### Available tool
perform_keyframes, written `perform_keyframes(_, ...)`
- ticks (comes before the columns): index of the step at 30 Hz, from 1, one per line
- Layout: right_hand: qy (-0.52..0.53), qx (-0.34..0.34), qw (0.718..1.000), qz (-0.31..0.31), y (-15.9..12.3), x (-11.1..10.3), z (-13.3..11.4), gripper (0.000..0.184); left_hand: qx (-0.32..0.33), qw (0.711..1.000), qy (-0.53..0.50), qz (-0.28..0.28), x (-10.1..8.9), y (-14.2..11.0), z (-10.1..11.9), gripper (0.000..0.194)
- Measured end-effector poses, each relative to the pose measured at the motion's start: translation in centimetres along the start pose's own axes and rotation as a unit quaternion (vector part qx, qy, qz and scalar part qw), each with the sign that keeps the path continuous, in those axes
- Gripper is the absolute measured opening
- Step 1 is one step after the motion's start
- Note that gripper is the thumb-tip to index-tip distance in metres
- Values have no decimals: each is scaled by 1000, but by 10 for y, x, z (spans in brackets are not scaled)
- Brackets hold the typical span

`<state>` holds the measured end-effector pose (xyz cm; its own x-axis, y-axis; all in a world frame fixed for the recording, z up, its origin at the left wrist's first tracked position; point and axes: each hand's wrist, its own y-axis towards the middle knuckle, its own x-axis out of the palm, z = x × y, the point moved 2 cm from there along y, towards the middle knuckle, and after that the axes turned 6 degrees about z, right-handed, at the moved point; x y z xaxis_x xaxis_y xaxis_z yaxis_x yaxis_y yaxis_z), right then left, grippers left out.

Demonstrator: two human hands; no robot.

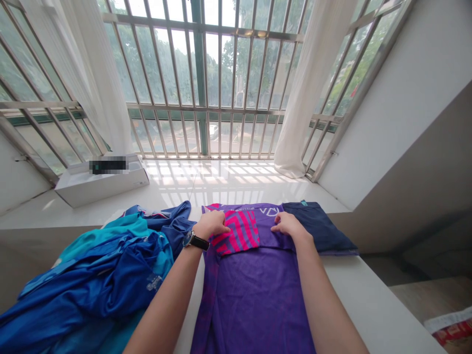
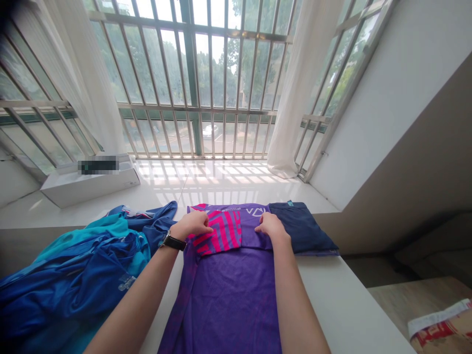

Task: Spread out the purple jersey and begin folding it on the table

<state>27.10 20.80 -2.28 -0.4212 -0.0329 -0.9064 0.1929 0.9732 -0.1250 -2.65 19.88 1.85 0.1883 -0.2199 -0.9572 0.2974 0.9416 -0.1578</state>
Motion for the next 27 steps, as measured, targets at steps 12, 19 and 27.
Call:
perform_keyframes(12,-29,-59,998,19,-13,0,-39,25,-55,981,39,184,29,17,-23,34)
perform_keyframes(19,-37,-92,995,-31,-18,32,-70,39,-118,975,62,180,28,18,-34,38)
perform_keyframes(27,-52,-110,993,-1,-16,35,-70,23,-126,973,55,185,23,15,-40,34)
